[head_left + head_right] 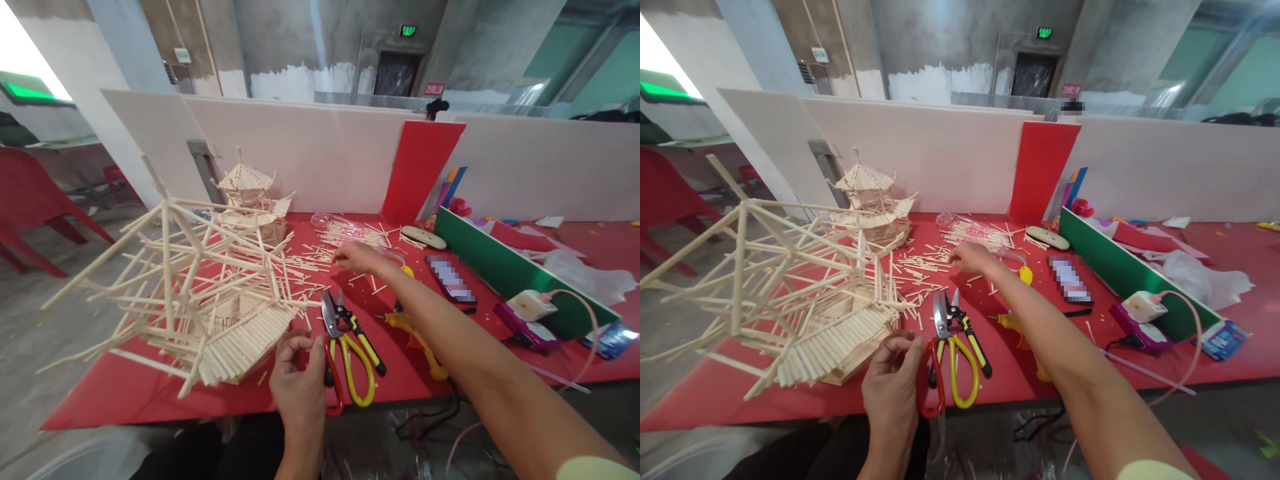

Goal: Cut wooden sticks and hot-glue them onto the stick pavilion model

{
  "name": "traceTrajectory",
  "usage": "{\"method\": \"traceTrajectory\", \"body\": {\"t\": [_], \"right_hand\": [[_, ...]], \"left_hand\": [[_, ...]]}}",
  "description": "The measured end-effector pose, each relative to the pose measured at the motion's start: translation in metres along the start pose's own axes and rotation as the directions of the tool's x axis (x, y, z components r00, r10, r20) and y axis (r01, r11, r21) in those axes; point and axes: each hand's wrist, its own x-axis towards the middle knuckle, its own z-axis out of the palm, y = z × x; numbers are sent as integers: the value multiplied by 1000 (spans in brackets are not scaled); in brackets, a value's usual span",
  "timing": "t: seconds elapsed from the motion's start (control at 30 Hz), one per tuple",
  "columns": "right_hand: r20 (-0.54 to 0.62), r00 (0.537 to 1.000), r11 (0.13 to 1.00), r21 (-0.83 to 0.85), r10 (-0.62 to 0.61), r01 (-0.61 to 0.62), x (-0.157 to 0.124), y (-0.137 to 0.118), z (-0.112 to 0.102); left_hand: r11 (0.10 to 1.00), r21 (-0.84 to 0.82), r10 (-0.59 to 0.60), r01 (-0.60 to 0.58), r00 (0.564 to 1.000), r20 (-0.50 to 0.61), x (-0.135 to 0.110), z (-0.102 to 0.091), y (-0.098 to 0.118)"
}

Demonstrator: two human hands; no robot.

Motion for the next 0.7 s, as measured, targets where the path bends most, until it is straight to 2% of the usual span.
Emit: {"method": "traceTrajectory", "body": {"t": [0.13,0.23,0.37,0.53,0.7], "right_hand": [[21,999,999,1,33,-33,-11,30,-3],[41,997,998,-6,64,-63,-24,43,1],[8,992,991,-33,130,-129,-37,58,-3],[49,992,994,-10,112,-112,-36,76,-13],[121,992,999,24,44,-47,-26,78,-2]], "left_hand": [[999,43,17,-21,995,96,-5,1,8],[991,71,101,-115,980,173,-9,2,14],[967,117,191,-225,950,249,-11,0,14],[962,118,218,-245,954,206,-10,2,10],[980,86,164,-179,974,158,-12,6,12]]}}
